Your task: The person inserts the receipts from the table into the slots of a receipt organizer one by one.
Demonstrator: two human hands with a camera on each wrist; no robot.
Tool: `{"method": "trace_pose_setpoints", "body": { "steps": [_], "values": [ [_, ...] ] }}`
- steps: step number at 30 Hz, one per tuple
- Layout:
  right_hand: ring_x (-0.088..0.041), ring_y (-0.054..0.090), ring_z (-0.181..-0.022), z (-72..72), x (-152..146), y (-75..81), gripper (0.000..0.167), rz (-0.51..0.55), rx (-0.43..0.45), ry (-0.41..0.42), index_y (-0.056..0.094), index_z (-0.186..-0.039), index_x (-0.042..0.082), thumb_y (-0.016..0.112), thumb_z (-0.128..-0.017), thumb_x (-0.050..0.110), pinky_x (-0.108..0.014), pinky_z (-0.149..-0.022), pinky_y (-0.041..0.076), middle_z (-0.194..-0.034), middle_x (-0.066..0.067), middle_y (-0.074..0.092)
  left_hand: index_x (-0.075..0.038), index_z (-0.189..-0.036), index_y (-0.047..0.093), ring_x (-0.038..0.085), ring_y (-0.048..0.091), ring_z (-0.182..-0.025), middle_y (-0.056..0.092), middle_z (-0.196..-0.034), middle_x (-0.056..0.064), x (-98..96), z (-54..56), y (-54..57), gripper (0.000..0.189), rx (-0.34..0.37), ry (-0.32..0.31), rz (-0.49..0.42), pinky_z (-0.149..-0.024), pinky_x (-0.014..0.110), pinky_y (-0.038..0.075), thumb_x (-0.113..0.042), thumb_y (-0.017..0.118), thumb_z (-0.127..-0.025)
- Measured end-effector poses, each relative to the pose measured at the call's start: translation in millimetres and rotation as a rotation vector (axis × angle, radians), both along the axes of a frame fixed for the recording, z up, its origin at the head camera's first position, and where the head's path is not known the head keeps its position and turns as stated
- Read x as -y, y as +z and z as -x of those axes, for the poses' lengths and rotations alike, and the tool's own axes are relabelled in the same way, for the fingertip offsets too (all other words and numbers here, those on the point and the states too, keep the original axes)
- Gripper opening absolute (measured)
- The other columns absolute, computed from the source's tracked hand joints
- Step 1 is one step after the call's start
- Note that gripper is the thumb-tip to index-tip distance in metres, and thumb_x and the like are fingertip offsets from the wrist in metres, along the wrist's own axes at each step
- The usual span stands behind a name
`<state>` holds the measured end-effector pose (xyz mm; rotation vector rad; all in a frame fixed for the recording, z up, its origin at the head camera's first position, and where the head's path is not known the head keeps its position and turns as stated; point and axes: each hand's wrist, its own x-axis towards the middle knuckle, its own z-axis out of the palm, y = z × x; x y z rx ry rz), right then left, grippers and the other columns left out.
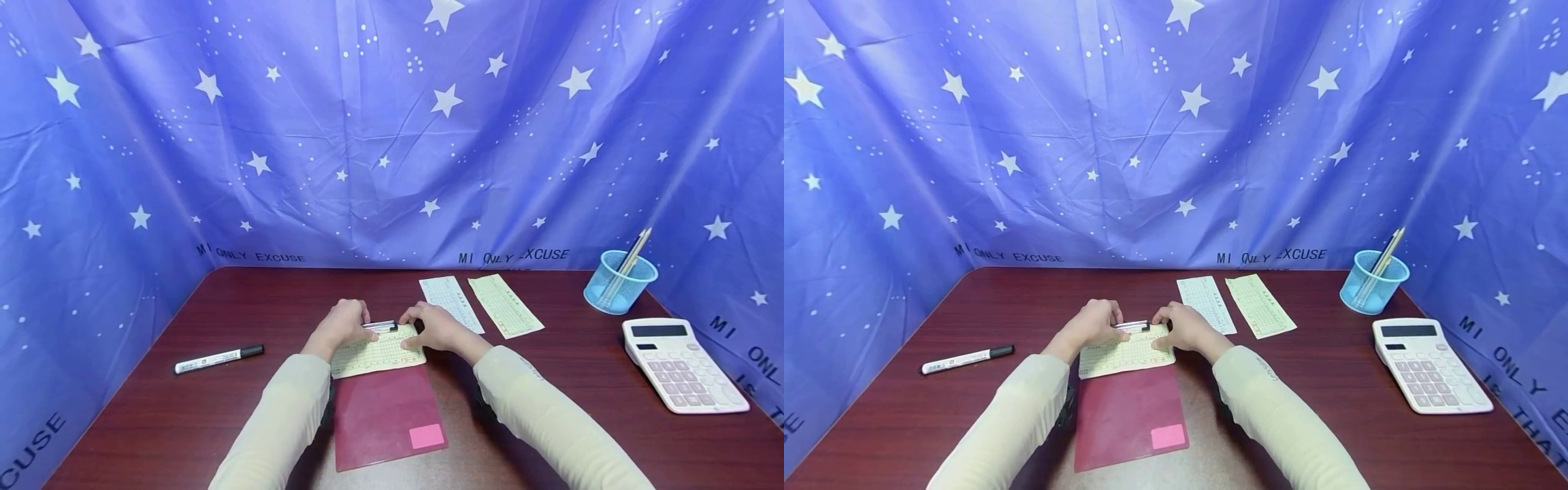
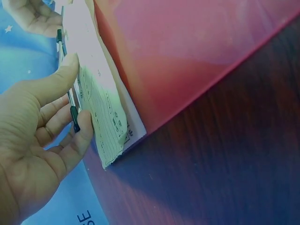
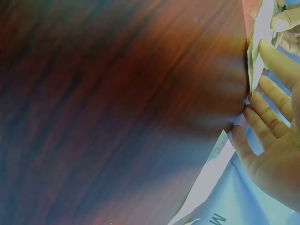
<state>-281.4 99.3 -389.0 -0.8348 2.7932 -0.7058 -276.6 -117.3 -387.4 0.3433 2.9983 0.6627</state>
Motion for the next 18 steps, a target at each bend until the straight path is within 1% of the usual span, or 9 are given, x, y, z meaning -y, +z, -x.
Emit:
{"method": "trace_pose_setpoints", "body": {
  "steps": [4,7,11,14,16,18],
  "values": [
    [-0.026,0.059,-0.103,0.2,-2,-0.9,0.039,0.002,0.001,-0.002,0.070,-0.117,0.010,0.085,-0.084,0.023,-0.044,-0.097,0.046,-0.105,-0.003,0.060,-0.007,-0.085,0.068,0.020,0.058,-0.078,0.061,-0.079,0.001,-0.8,-0.6,0.3,0.030,-0.001,0.009,-0.019,-0.080,0.038,0.051,-0.024,0.092,-0.076],
    [-0.026,0.059,-0.104,0.3,-3,-1.7,0.038,0.000,0.002,-0.001,0.070,-0.117,0.010,0.085,-0.084,0.023,-0.044,-0.096,0.046,-0.106,-0.003,0.060,-0.008,-0.084,0.070,0.020,0.059,-0.078,0.063,-0.078,0.001,-0.6,-0.6,0.0,0.028,0.000,0.018,-0.040,-0.080,0.038,0.051,-0.023,0.092,-0.076],
    [-0.026,0.059,-0.104,0.4,-3,-1.6,0.039,0.006,0.005,0.002,0.070,-0.118,0.009,0.084,-0.085,0.023,-0.044,-0.097,0.046,-0.106,-0.003,0.060,-0.009,-0.080,0.070,0.019,0.058,-0.076,0.064,-0.077,0.000,0.3,-0.8,0.0,0.024,0.001,0.015,-0.065,-0.078,0.037,0.051,-0.021,0.091,-0.077],
    [-0.027,0.060,-0.106,0.6,-5,-0.3,0.039,0.039,0.014,0.013,0.070,-0.119,0.008,0.083,-0.086,0.023,-0.044,-0.098,0.046,-0.107,-0.004,0.062,-0.009,-0.077,0.070,0.018,0.057,-0.074,0.064,-0.076,-0.001,1.1,-1.1,-0.2,0.023,0.005,0.012,-0.085,-0.076,0.036,0.050,-0.020,0.091,-0.077],
    [-0.028,0.061,-0.109,1.4,-8,0.3,0.038,0.084,0.028,0.015,0.069,-0.120,0.006,0.081,-0.088,0.023,-0.045,-0.099,0.046,-0.110,-0.006,0.065,-0.010,-0.076,0.070,0.017,0.056,-0.074,0.064,-0.075,-0.001,1.5,-1.0,-0.5,0.023,0.007,0.013,-0.095,-0.075,0.035,0.049,-0.019,0.091,-0.077],
    [-0.029,0.062,-0.112,2.5,-13,1.7,0.037,0.138,0.044,-0.001,0.068,-0.121,0.004,0.077,-0.091,0.024,-0.045,-0.099,0.047,-0.112,-0.008,0.068,-0.010,-0.075,0.070,0.017,0.055,-0.073,0.064,-0.075,-0.001,2.0,-0.9,-1.0,0.023,0.007,0.015,-0.104,-0.075,0.034,0.049,-0.019,0.091,-0.077]
  ]
}}
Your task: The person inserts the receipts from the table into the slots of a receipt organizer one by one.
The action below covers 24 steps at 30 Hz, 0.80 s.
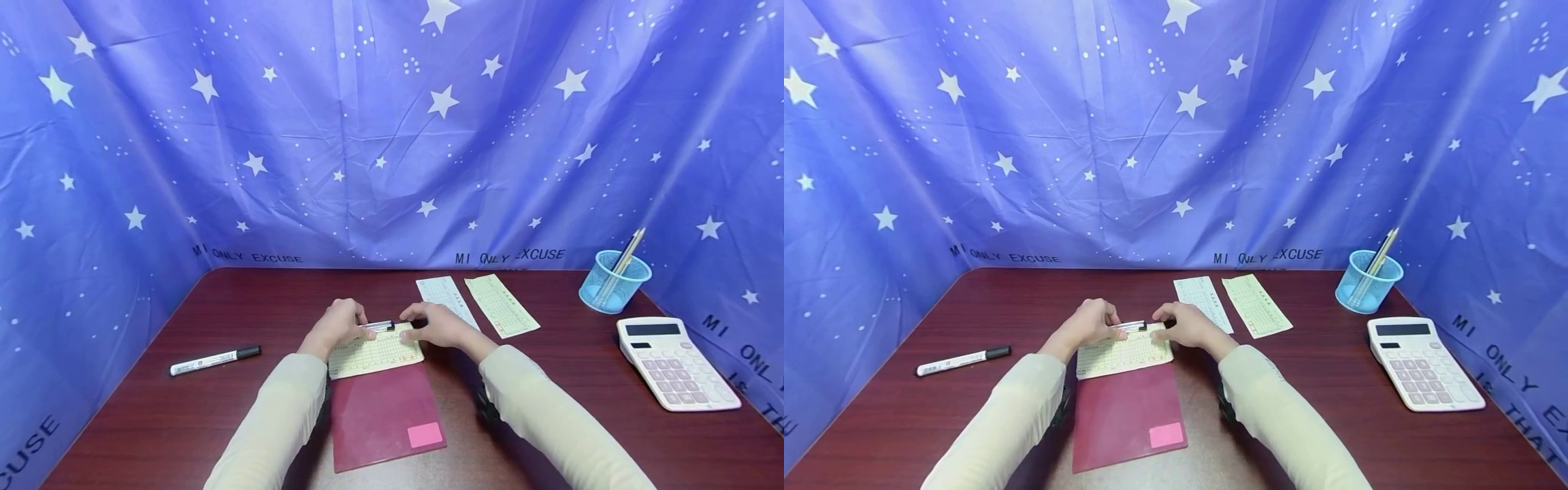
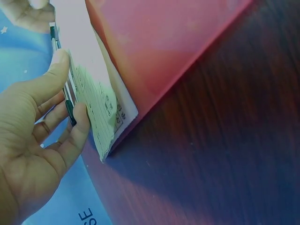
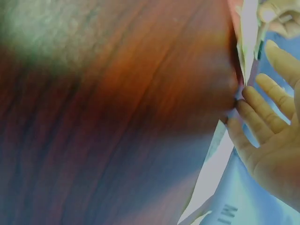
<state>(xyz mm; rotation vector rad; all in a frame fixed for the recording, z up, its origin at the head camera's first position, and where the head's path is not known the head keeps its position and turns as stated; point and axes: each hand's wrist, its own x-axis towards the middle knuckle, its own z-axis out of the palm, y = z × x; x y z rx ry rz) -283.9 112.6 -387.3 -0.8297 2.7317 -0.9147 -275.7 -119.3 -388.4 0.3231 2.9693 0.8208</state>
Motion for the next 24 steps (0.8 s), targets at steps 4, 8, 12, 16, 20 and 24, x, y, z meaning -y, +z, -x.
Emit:
{"method": "trace_pose_setpoints", "body": {
  "steps": [4,8,12,16,20,24],
  "values": [
    [-0.029,0.066,-0.108,3.6,-15,4.6,0.032,0.090,-0.005,-0.126,0.070,-0.118,0.002,0.072,-0.095,0.024,-0.043,-0.093,0.051,-0.108,-0.009,0.072,-0.010,-0.075,0.070,0.017,0.055,-0.075,0.064,-0.076,-0.001,0.6,-0.6,0.3,0.023,0.001,-0.006,-0.006,-0.077,0.035,0.049,-0.019,0.091,-0.077],
    [-0.031,0.068,-0.099,5.2,-33,12.0,0.032,0.059,-0.056,-0.334,0.072,-0.113,0.000,0.072,-0.094,0.027,-0.044,-0.087,0.052,-0.100,-0.013,0.073,-0.010,-0.074,0.071,0.019,0.057,-0.080,0.066,-0.081,0.001,1.1,-0.3,2.1,0.023,-0.002,-0.009,-0.004,-0.081,0.037,0.050,-0.019,0.091,-0.076],
    [-0.033,0.065,-0.095,1.2,-48,16.5,0.038,-0.068,-0.066,-0.486,0.071,-0.103,-0.002,0.074,-0.091,0.033,-0.047,-0.085,0.051,-0.098,-0.016,0.071,-0.010,-0.074,0.072,0.021,0.058,-0.085,0.068,-0.087,0.002,2.0,1.7,2.8,0.022,0.011,-0.002,0.002,-0.084,0.039,0.050,-0.020,0.091,-0.076],
    [-0.022,0.053,-0.069,-2.6,-55,14.6,0.046,-0.191,-0.040,-0.548,0.057,-0.069,0.003,0.078,-0.086,0.040,-0.039,-0.065,0.046,-0.067,-0.003,0.054,-0.010,-0.074,0.072,0.021,0.058,-0.087,0.068,-0.089,0.003,2.1,3.3,3.5,0.022,0.030,0.001,0.001,-0.085,0.039,0.050,-0.021,0.091,-0.077],
    [-0.023,0.051,-0.064,-3.4,-55,9.5,0.052,-0.274,-0.017,-0.572,0.051,-0.066,0.007,0.084,-0.080,0.044,-0.039,-0.059,0.045,-0.064,-0.004,0.050,-0.010,-0.073,0.071,0.021,0.057,-0.086,0.068,-0.089,0.003,2.0,4.7,3.1,0.023,0.037,0.003,0.002,-0.084,0.039,0.049,-0.021,0.091,-0.077],
    [-0.031,0.059,-0.074,-2.0,-53,8.5,0.051,-0.308,-0.007,-0.586,0.057,-0.077,0.002,0.089,-0.075,0.042,-0.046,-0.067,0.051,-0.077,-0.013,0.061,-0.011,-0.072,0.071,0.020,0.057,-0.086,0.068,-0.088,0.002,1.7,5.1,2.7,0.023,0.036,0.001,0.002,-0.084,0.038,0.049,-0.021,0.091,-0.078]
  ]
}}
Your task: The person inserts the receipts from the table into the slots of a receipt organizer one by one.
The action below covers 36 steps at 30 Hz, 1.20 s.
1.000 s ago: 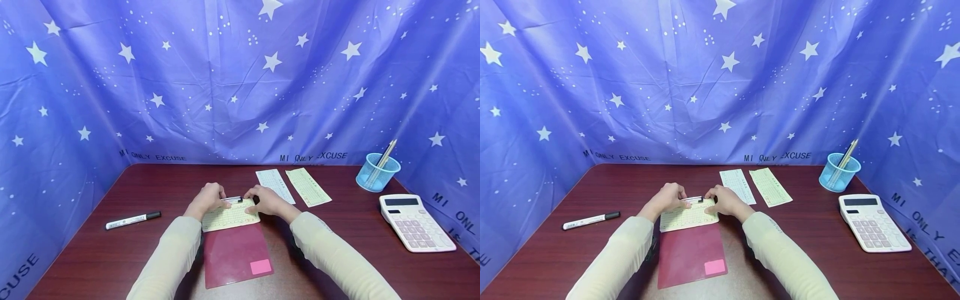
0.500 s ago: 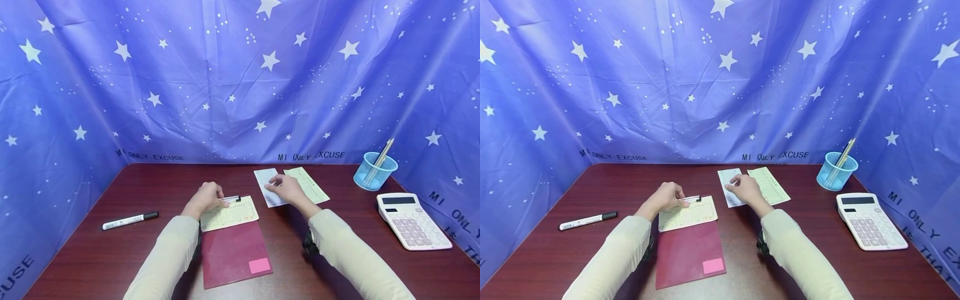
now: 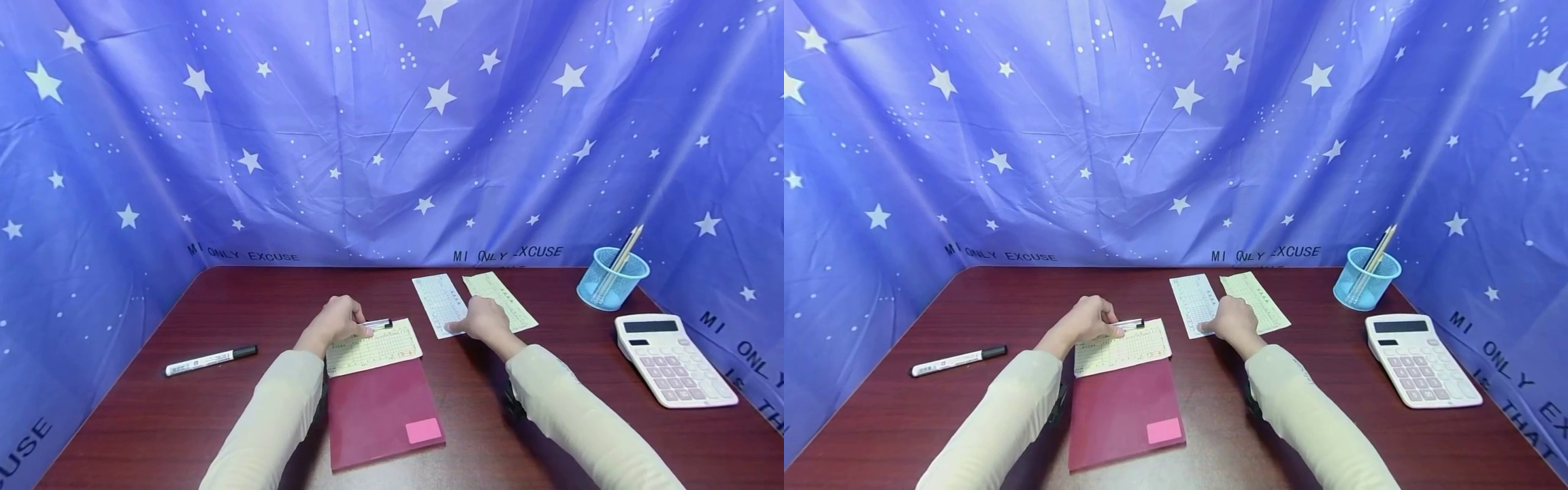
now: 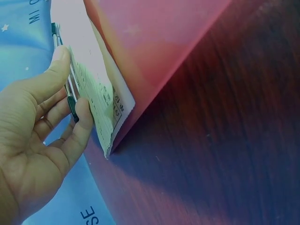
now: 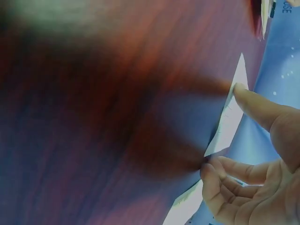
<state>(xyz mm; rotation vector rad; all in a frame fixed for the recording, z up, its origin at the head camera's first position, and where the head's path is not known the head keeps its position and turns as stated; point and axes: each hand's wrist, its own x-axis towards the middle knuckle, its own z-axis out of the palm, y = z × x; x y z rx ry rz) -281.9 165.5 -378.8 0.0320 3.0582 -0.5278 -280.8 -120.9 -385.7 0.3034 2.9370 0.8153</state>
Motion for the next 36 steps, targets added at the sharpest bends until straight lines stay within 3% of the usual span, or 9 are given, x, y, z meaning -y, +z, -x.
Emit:
{"method": "trace_pose_setpoints", "body": {
  "steps": [11,19,24,30,36],
  "values": [
    [-0.031,0.058,-0.084,5.7,-1,2.4,0.055,-0.009,0.106,-0.036,0.062,-0.092,-0.003,0.089,-0.075,0.042,-0.045,-0.075,0.051,-0.089,-0.017,0.064,-0.010,-0.072,0.071,0.022,0.058,-0.089,0.068,-0.090,0.003,-1.5,-2.6,1.0,0.024,-0.003,0.000,0.010,-0.087,0.039,0.049,-0.022,0.091,-0.077],
    [-0.042,0.060,-0.097,2.9,-5,-0.3,0.076,0.076,0.071,-0.052,0.051,-0.113,-0.014,0.091,-0.074,0.038,-0.051,-0.085,0.050,-0.104,-0.030,0.062,-0.010,-0.073,0.071,0.022,0.058,-0.087,0.068,-0.089,0.003,-2.2,-3.0,0.6,0.023,-0.012,-0.001,0.008,-0.084,0.039,0.049,-0.021,0.091,-0.076],
    [-0.037,0.060,-0.089,1.7,-13,-4.3,0.057,0.177,-0.037,-0.022,0.052,-0.107,-0.006,0.089,-0.076,0.024,-0.049,-0.081,0.049,-0.092,-0.021,0.062,-0.011,-0.074,0.072,0.023,0.059,-0.092,0.069,-0.095,0.005,-2.4,-2.4,0.4,0.023,-0.009,0.002,0.021,-0.088,0.040,0.049,-0.022,0.091,-0.077],
    [-0.030,0.061,-0.079,1.3,-26,-4.0,0.037,0.301,-0.258,0.053,0.062,-0.106,-0.003,0.083,-0.080,0.011,-0.043,-0.076,0.048,-0.080,-0.010,0.063,-0.010,-0.073,0.071,0.023,0.059,-0.092,0.069,-0.095,0.005,-1.4,-2.8,0.9,0.023,-0.009,0.010,0.019,-0.088,0.040,0.049,-0.021,0.091,-0.077],
    [-0.024,0.069,-0.073,-3.3,-38,6.4,0.013,0.349,-0.462,0.140,0.069,-0.089,0.003,0.079,-0.086,0.010,-0.037,-0.070,0.049,-0.076,-0.007,0.071,-0.011,-0.074,0.072,0.022,0.057,-0.089,0.069,-0.095,0.006,0.3,-2.8,0.8,0.022,-0.006,0.009,0.019,-0.086,0.039,0.049,-0.021,0.091,-0.078]
  ]
}}
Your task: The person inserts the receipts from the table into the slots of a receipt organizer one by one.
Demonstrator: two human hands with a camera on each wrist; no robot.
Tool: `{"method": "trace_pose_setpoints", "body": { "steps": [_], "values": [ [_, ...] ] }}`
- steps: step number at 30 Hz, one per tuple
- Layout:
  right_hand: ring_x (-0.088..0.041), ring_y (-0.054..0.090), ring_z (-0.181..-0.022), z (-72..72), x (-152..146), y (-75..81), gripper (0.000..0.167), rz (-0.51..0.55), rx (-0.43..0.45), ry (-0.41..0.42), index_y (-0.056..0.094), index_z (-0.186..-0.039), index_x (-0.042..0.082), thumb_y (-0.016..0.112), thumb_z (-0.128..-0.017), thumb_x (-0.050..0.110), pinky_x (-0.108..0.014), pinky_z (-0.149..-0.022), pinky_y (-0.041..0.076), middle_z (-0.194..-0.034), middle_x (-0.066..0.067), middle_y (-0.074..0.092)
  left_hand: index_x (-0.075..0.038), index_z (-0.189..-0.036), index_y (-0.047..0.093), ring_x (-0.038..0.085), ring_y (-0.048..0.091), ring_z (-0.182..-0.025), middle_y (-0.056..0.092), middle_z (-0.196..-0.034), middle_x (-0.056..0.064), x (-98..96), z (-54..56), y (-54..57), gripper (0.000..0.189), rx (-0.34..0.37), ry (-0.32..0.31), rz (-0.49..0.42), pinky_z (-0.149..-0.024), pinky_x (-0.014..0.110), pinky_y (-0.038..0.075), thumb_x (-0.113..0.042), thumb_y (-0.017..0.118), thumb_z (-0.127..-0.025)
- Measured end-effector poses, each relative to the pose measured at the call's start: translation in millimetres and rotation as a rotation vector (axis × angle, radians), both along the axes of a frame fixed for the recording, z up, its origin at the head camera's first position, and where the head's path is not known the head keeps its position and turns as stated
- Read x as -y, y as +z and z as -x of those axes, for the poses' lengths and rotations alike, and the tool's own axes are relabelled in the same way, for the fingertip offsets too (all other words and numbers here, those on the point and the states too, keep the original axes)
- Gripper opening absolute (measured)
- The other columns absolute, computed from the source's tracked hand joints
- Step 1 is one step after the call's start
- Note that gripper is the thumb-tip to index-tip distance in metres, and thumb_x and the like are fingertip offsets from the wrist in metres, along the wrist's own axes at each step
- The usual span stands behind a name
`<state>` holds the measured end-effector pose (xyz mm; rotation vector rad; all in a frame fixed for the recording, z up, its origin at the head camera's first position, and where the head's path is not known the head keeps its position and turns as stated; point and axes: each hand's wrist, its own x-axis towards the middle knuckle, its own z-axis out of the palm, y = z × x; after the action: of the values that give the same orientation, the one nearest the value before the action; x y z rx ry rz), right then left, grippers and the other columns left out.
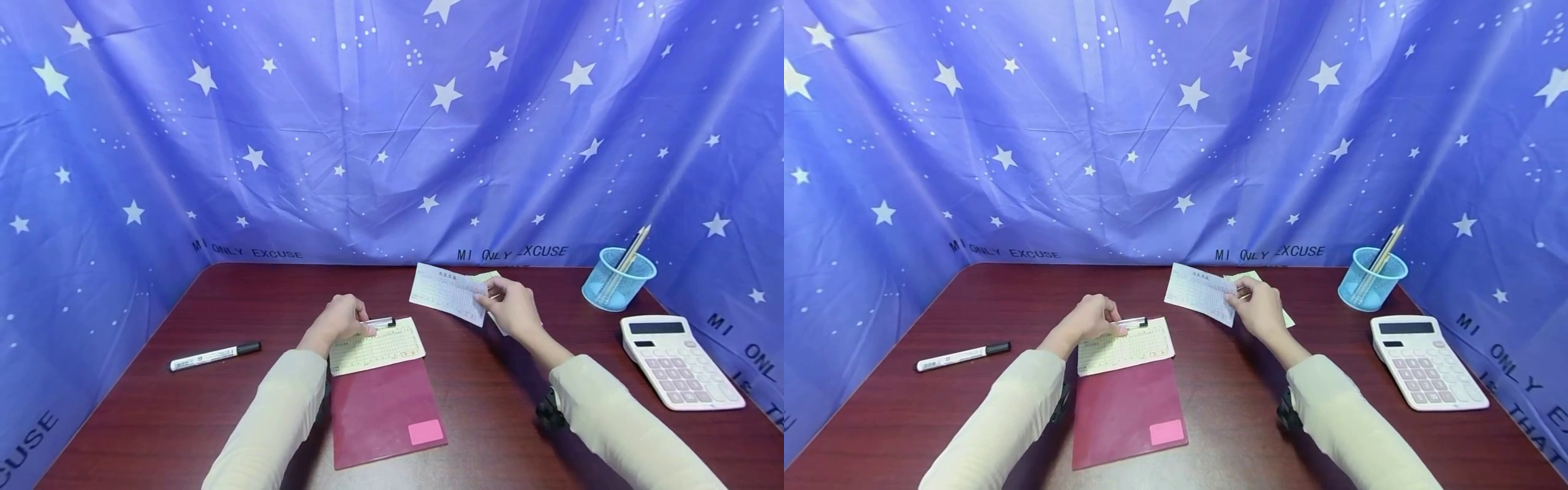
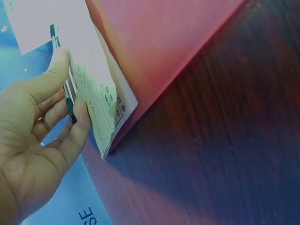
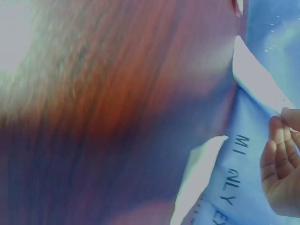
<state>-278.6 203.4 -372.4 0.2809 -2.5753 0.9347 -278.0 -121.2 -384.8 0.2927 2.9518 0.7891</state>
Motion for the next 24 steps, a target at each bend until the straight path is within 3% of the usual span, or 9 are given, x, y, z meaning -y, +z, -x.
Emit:
{"method": "trace_pose_setpoints", "body": {
  "steps": [4,7,11,15,20,24],
  "values": [
    [-0.018,0.069,-0.070,-7.9,-5,11.5,0.011,0.032,-0.078,0.043,0.072,-0.091,0.002,0.078,-0.089,0.011,-0.030,-0.066,0.048,-0.078,-0.009,0.074,-0.011,-0.074,0.072,0.022,0.057,-0.089,0.069,-0.095,0.006,-0.6,-0.1,-0.1,0.022,-0.004,-0.001,-0.005,-0.085,0.039,0.049,-0.022,0.091,-0.078],
    [-0.009,0.066,-0.071,-17.0,-5,21.0,0.015,0.105,-0.065,0.089,0.074,-0.096,-0.001,0.076,-0.092,0.014,-0.022,-0.064,0.046,-0.081,-0.010,0.075,-0.011,-0.074,0.072,0.022,0.058,-0.089,0.070,-0.095,0.006,-0.8,-0.5,-0.2,0.022,-0.009,0.001,-0.005,-0.086,0.039,0.049,-0.022,0.091,-0.077],
    [-0.003,0.060,-0.069,-33.6,2,32.0,0.020,0.260,0.026,0.158,0.073,-0.098,-0.002,0.073,-0.096,0.017,-0.019,-0.062,0.045,-0.080,-0.009,0.073,-0.010,-0.074,0.072,0.022,0.058,-0.088,0.069,-0.093,0.006,-0.8,-0.2,-0.7,0.022,-0.013,0.003,-0.004,-0.085,0.039,0.050,-0.022,0.091,-0.077],
    [-0.004,0.053,-0.064,-48.3,16,35.5,0.020,0.391,0.138,0.223,0.071,-0.098,-0.003,0.072,-0.096,0.017,-0.022,-0.056,0.041,-0.073,0.000,0.066,-0.010,-0.073,0.071,0.021,0.058,-0.086,0.068,-0.089,0.004,-0.5,0.5,-0.8,0.022,-0.014,0.004,-0.004,-0.084,0.038,0.050,-0.020,0.090,-0.078],
    [-0.006,0.042,-0.061,-58.0,39,27.2,0.021,0.465,0.308,0.310,0.067,-0.097,-0.004,0.070,-0.097,0.016,-0.024,-0.055,0.034,-0.065,0.007,0.052,-0.008,-0.078,0.073,0.022,0.058,-0.084,0.068,-0.083,0.004,0.2,0.4,-1.6,0.011,-0.033,-0.006,0.012,-0.084,0.040,0.050,-0.004,0.082,-0.081],
    [-0.007,0.042,-0.061,-57.9,57,13.6,0.021,0.474,0.401,0.343,0.067,-0.097,-0.006,0.069,-0.096,0.015,-0.023,-0.055,0.034,-0.065,0.006,0.052,-0.008,-0.081,0.075,0.022,0.058,-0.081,0.068,-0.080,0.003,-1.6,-0.2,-2.3,0.008,-0.037,-0.009,0.021,-0.083,0.040,0.050,-0.007,0.082,-0.084]
  ]
}}
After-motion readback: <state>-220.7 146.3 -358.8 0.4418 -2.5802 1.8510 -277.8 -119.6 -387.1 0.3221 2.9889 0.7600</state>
